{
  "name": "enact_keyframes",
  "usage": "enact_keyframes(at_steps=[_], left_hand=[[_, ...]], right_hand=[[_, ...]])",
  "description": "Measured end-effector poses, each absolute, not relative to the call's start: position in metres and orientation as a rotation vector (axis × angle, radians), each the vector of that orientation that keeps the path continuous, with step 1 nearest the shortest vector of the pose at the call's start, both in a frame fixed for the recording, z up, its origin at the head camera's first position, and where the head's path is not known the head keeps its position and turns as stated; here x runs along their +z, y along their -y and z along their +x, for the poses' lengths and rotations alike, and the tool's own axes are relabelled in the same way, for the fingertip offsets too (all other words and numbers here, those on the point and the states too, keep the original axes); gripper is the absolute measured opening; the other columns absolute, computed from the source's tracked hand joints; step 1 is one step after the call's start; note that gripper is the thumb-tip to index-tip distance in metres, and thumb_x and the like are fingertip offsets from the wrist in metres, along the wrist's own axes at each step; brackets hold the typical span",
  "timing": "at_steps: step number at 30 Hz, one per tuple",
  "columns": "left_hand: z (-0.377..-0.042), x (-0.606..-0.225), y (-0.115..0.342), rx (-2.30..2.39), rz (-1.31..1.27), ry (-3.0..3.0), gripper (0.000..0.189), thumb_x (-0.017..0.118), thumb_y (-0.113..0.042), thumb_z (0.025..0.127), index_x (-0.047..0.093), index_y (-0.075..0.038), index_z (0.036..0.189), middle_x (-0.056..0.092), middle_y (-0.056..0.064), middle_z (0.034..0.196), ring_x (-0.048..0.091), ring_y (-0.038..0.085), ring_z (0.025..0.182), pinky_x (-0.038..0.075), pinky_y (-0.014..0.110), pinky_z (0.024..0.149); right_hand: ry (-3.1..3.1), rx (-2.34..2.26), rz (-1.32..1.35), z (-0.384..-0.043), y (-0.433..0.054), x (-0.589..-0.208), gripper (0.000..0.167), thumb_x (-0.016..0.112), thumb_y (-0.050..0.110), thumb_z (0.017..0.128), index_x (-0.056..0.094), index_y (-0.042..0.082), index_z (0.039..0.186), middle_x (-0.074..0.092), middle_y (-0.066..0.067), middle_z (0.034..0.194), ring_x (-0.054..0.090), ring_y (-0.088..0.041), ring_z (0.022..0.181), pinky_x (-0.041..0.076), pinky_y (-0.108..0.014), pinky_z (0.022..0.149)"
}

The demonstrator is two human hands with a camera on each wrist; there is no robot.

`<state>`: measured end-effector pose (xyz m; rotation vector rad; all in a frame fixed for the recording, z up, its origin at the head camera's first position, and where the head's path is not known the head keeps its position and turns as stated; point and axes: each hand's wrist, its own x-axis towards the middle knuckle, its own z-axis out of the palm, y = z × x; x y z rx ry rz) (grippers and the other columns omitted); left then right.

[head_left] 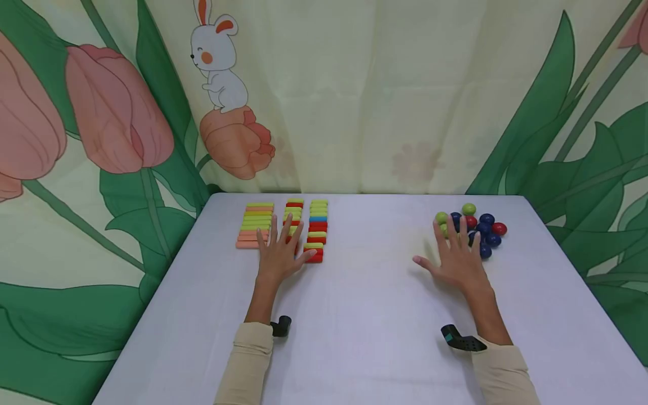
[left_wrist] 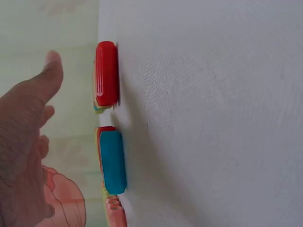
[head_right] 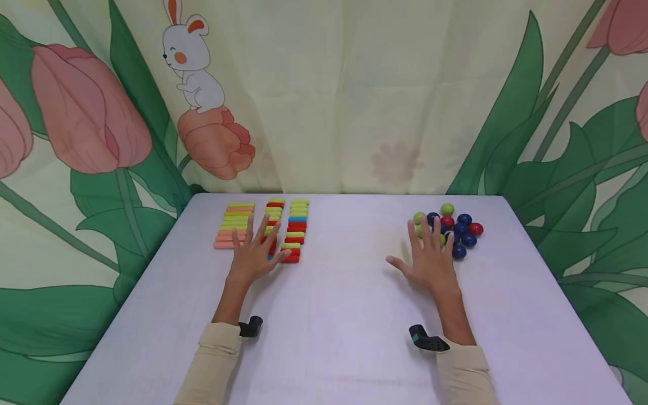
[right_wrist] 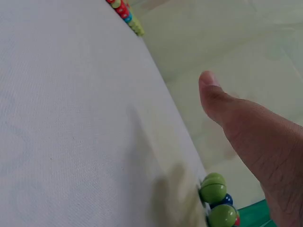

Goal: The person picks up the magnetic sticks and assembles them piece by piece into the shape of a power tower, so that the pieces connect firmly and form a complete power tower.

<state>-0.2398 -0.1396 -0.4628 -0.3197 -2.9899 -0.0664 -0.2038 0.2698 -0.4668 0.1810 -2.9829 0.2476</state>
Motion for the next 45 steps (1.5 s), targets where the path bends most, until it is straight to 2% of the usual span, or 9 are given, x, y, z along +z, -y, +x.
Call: enact_keyframes(at_steps=[3, 6, 9, 12, 14, 18, 31, 39, 45], left_hand=[[-0.239, -0.46, 0.138, -0.085, -0.364, 2.998, 0.077, 0.051, -0.064, 0.089, 0.029, -0.029, 0.154, 0.007, 0.007, 0.166, 0.0, 0.039, 0.152, 0.007, 0.069, 0.115], [-0.238, -0.457, 0.136, -0.121, -0.444, 2.956, 0.067, 0.061, -0.057, 0.088, 0.046, -0.026, 0.146, 0.026, 0.01, 0.16, 0.017, 0.036, 0.15, 0.023, 0.063, 0.115], [-0.236, -0.457, 0.134, -0.155, -0.555, 2.88, 0.05, 0.071, -0.046, 0.086, 0.064, -0.02, 0.127, 0.051, 0.011, 0.138, 0.043, 0.03, 0.133, 0.045, 0.053, 0.103], [-0.234, -0.459, 0.131, -0.192, -0.662, 2.848, 0.039, 0.078, -0.037, 0.082, 0.071, -0.016, 0.114, 0.06, 0.008, 0.115, 0.054, 0.024, 0.111, 0.054, 0.041, 0.089], [-0.233, -0.462, 0.129, -0.229, -0.716, 2.861, 0.037, 0.081, -0.033, 0.079, 0.072, -0.015, 0.11, 0.061, 0.007, 0.108, 0.057, 0.022, 0.106, 0.055, 0.037, 0.088], [-0.231, -0.467, 0.125, -0.296, -0.746, 2.919, 0.041, 0.084, -0.029, 0.077, 0.071, -0.015, 0.113, 0.063, 0.005, 0.105, 0.06, 0.018, 0.102, 0.056, 0.031, 0.087], [-0.225, -0.465, 0.117, -0.49, -0.699, 3.09, 0.036, 0.08, -0.022, 0.082, 0.069, -0.009, 0.113, 0.067, 0.006, 0.109, 0.06, 0.018, 0.099, 0.058, 0.03, 0.083], [-0.221, -0.467, 0.109, -0.583, -0.723, 3.117, 0.034, 0.08, -0.022, 0.081, 0.069, -0.01, 0.111, 0.067, 0.005, 0.106, 0.06, 0.016, 0.095, 0.057, 0.029, 0.081], [-0.217, -0.47, 0.101, -0.56, -0.796, 3.102, 0.033, 0.079, -0.025, 0.082, 0.069, -0.012, 0.111, 0.067, 0.003, 0.104, 0.061, 0.015, 0.094, 0.057, 0.027, 0.08]], right_hand=[[2.923, 0.275, 0.136, -0.204, -0.273, -0.463, 0.1, 0.047, 0.072, 0.087, 0.015, 0.007, 0.156, 0.008, -0.028, 0.16, -0.011, -0.046, 0.148, -0.003, -0.072, 0.112], [2.788, 0.331, 0.021, -0.202, -0.278, -0.459, 0.083, 0.057, 0.055, 0.092, 0.03, 0.004, 0.151, 0.023, -0.029, 0.156, 0.004, -0.046, 0.149, 0.012, -0.071, 0.113], [2.648, 0.407, -0.133, -0.197, -0.281, -0.458, 0.061, 0.065, 0.034, 0.093, 0.048, -0.002, 0.139, 0.041, -0.03, 0.143, 0.028, -0.047, 0.141, 0.033, -0.067, 0.104], [2.577, 0.488, -0.278, -0.191, -0.285, -0.459, 0.045, 0.065, 0.022, 0.093, 0.058, -0.006, 0.127, 0.049, -0.031, 0.128, 0.042, -0.047, 0.123, 0.043, -0.063, 0.091], [2.582, 0.534, -0.368, -0.187, -0.288, -0.461, 0.041, 0.064, 0.021, 0.094, 0.059, -0.007, 0.124, 0.049, -0.031, 0.123, 0.044, -0.047, 0.116, 0.045, -0.061, 0.088], [2.66, 0.591, -0.49, -0.182, -0.296, -0.467, 0.042, 0.061, 0.022, 0.097, 0.057, -0.008, 0.126, 0.045, -0.033, 0.125, 0.044, -0.048, 0.117, 0.047, -0.061, 0.09], [2.628, 0.714, -0.663, -0.186, -0.316, -0.487, 0.055, 0.056, 0.025, 0.099, 0.039, -0.002, 0.144, 0.034, -0.033, 0.135, 0.052, -0.049, 0.105, 0.049, -0.058, 0.091], [2.602, 0.746, -0.632, -0.189, -0.321, -0.496, 0.048, 0.056, 0.021, 0.099, 0.045, -0.002, 0.139, 0.043, -0.033, 0.134, 0.05, -0.05, 0.116, 0.045, -0.06, 0.099], [2.584, 0.771, -0.552, -0.186, -0.312, -0.5, 0.044, 0.061, 0.019, 0.097, 0.05, -0.004, 0.133, 0.056, -0.028, 0.117, 0.057, -0.042, 0.099, 0.049, -0.055, 0.089]])
